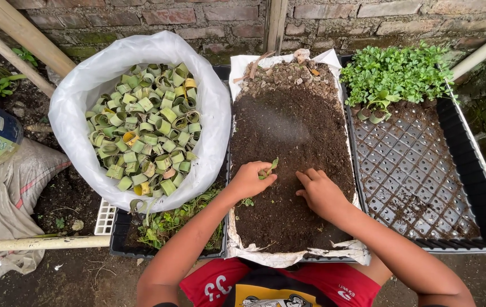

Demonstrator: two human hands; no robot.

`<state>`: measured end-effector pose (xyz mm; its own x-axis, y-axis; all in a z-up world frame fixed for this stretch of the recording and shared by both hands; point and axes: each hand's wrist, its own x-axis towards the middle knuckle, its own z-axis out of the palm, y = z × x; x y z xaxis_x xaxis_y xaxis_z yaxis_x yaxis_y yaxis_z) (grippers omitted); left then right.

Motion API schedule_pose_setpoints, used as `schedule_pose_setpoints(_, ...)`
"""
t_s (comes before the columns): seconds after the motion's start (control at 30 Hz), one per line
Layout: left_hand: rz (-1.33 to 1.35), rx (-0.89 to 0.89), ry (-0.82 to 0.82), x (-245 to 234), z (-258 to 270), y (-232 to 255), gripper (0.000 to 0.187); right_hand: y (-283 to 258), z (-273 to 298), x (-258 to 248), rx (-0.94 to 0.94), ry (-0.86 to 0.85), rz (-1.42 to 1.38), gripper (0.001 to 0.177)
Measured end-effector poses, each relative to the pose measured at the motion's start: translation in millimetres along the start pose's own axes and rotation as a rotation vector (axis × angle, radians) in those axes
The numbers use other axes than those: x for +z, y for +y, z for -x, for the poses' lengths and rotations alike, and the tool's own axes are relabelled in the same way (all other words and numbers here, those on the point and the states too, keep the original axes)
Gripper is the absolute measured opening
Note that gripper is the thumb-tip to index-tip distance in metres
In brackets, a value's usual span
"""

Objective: Planting small green seedlings into a tray of soil

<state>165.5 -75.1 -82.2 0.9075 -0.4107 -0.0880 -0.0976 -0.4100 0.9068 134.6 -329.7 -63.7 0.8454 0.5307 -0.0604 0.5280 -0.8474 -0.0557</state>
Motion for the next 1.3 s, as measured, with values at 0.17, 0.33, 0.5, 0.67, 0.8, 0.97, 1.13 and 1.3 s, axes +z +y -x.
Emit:
schedule_pose_setpoints(0.17, -0.056, -0.019, 0.007, 0, 0, 3, 0.043, 8, -7, 32, 0.0, 0.011, 0.009, 0.034)
schedule_pose_setpoints(0.33, -0.052, -0.051, 0.007, -4, 8, 19, 0.049, 30, -25, 74, 0.028, 0.023, -0.002, 0.026)
schedule_pose_setpoints(0.5, 0.083, -0.125, -0.05, -12, 15, 25, 0.053, 12, -28, -13, 0.104, -0.071, -0.389, 0.023)
schedule_pose_setpoints(0.67, 0.108, -0.144, -0.087, -19, 30, 58, 0.051, -31, -17, -79, 0.03, -0.035, -0.644, 0.023)
schedule_pose_setpoints(0.8, 0.031, -0.115, -0.09, -25, 36, 73, 0.053, -44, -22, -84, -0.084, -0.012, -0.672, 0.027)
schedule_pose_setpoints(0.97, -0.059, -0.032, -0.09, -17, 25, 50, 0.051, -36, -30, -54, -0.087, 0.041, -0.62, 0.027)
schedule_pose_setpoints(1.13, -0.093, -0.029, -0.091, -13, 23, 51, 0.053, -29, -30, -51, -0.066, 0.096, -0.475, 0.025)
schedule_pose_setpoints(1.3, -0.267, -0.023, -0.064, -1, 29, 58, 0.057, -22, -23, -44, -0.067, -0.107, -0.179, 0.056)
